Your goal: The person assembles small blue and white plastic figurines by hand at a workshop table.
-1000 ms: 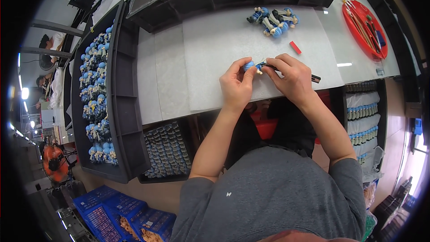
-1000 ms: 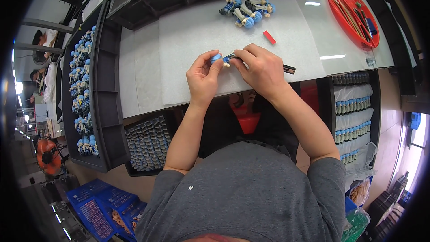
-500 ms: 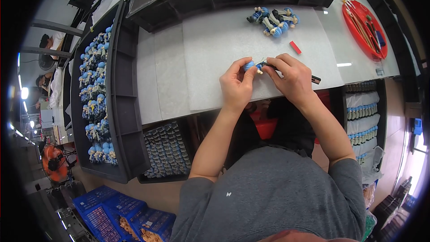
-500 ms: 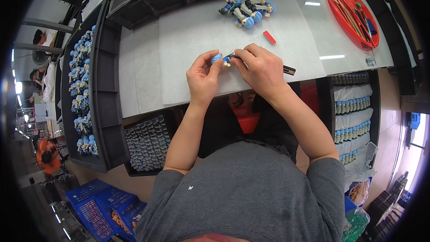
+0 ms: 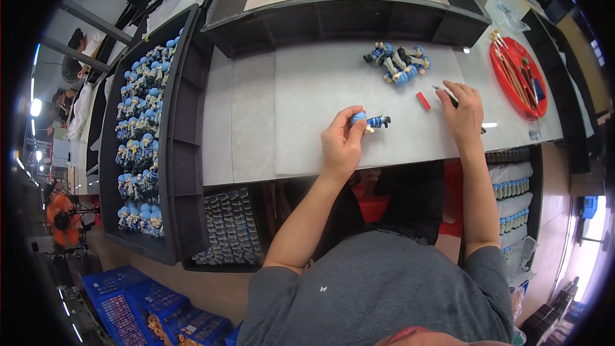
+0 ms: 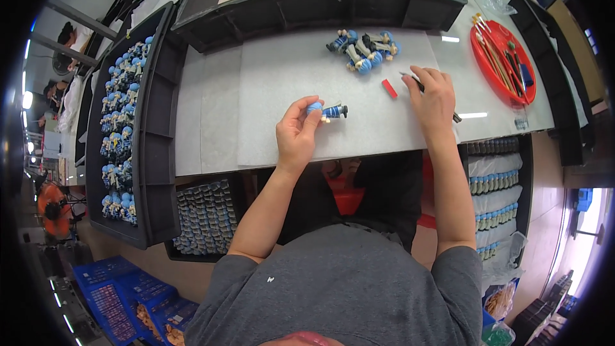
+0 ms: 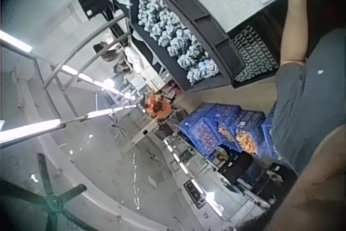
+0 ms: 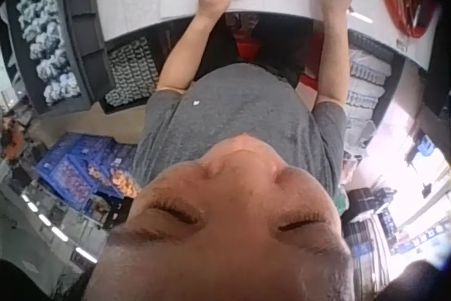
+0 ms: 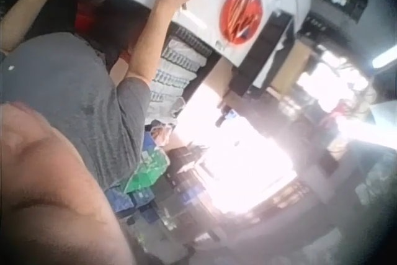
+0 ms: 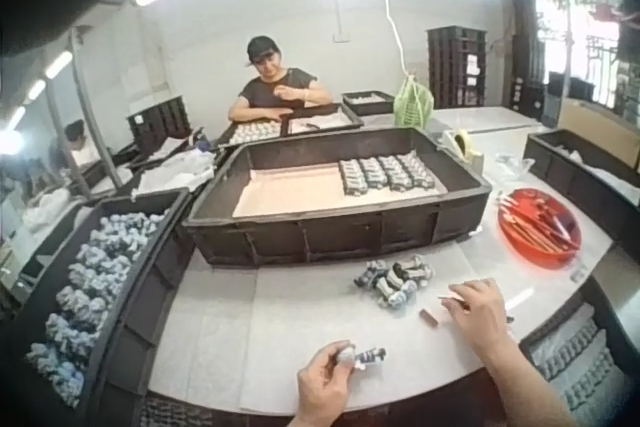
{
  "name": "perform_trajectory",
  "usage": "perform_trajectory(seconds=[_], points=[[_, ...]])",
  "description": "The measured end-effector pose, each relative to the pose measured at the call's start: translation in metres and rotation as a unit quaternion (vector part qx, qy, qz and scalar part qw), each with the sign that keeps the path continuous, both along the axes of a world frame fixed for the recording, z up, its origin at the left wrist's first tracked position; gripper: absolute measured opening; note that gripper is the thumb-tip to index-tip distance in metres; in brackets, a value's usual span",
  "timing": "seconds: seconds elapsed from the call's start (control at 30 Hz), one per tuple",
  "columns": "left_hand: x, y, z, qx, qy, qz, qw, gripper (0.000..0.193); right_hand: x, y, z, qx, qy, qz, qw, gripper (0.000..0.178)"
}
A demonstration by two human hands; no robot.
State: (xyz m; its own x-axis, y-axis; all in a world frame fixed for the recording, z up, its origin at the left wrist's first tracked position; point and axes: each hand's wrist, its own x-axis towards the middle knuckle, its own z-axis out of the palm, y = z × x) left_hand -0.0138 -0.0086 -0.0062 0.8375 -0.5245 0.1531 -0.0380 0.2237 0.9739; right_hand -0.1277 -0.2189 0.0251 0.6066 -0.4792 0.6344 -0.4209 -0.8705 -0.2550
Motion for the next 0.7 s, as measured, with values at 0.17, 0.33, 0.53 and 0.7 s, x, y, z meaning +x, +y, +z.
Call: perform_trajectory(seconds=[0.17,0.33,0.53,0.7], points=[[0.005,0.002,0.0,0.019,-0.032,0.003,0.999,0.02,0.025,0.061,0.024,0.124,-0.079,0.179,0.973,0.028],[0.001,0.007,0.002,-0.009,-0.035,-0.025,0.999,0.019,0.039,0.099,0.0,0.395,-0.025,0.29,0.872,0.019],[-0.007,0.011,0.003,0.015,-0.031,-0.031,0.999,0.019,0.022,0.113,-0.022,0.443,-0.122,0.267,0.847,0.023],[-0.001,0.007,-0.004,0.002,-0.009,-0.022,1.0,0.02,0.02,0.109,-0.013,0.333,-0.149,0.315,0.876,0.029]])
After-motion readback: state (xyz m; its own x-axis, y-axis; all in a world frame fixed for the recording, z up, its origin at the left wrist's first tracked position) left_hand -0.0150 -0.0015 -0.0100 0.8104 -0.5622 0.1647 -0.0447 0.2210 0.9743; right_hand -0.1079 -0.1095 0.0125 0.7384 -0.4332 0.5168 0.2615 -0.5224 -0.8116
